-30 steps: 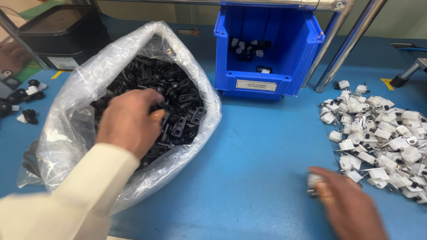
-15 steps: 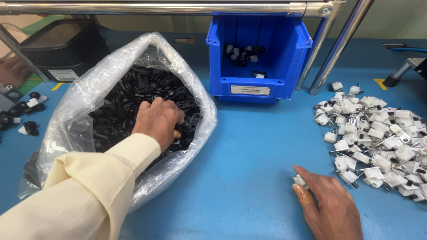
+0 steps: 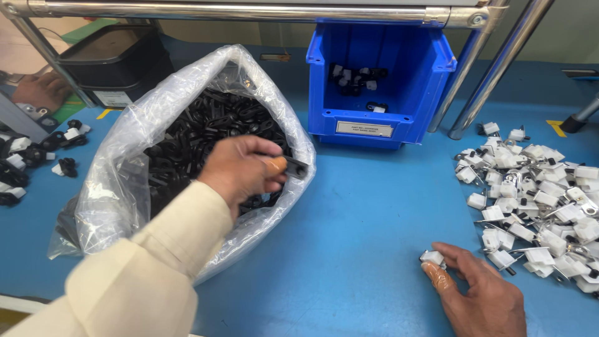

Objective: The person repeatedly picks a black plastic part from a bag and a white plastic part from a pile, presses them together by hand, and places the assembled unit into a blue bin. The cycle continues with multiple units.

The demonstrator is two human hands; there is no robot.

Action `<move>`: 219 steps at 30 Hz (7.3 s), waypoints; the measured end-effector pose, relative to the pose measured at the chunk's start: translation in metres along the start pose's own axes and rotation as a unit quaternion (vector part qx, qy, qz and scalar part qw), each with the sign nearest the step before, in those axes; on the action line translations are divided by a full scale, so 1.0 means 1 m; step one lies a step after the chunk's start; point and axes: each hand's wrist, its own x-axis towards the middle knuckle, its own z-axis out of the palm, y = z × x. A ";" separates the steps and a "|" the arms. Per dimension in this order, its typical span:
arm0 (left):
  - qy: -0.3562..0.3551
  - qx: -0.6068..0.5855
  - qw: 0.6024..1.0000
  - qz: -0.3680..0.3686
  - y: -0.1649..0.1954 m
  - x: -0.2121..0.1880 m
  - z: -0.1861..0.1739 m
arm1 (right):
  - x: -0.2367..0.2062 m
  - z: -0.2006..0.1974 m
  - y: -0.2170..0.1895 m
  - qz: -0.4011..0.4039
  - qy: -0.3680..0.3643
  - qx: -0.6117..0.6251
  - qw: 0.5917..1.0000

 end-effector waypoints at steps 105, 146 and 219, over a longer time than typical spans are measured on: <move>-0.216 0.189 0.953 -0.096 -0.043 -0.072 0.148 | 0.047 -0.001 -0.035 0.061 -0.231 0.138 0.961; -0.085 0.255 0.961 0.061 -0.046 -0.089 0.161 | 0.046 -0.004 -0.055 0.215 -0.295 0.226 0.903; -0.094 -0.140 0.964 -0.205 -0.052 -0.088 0.147 | 0.005 0.013 -0.029 0.344 -0.227 0.403 0.817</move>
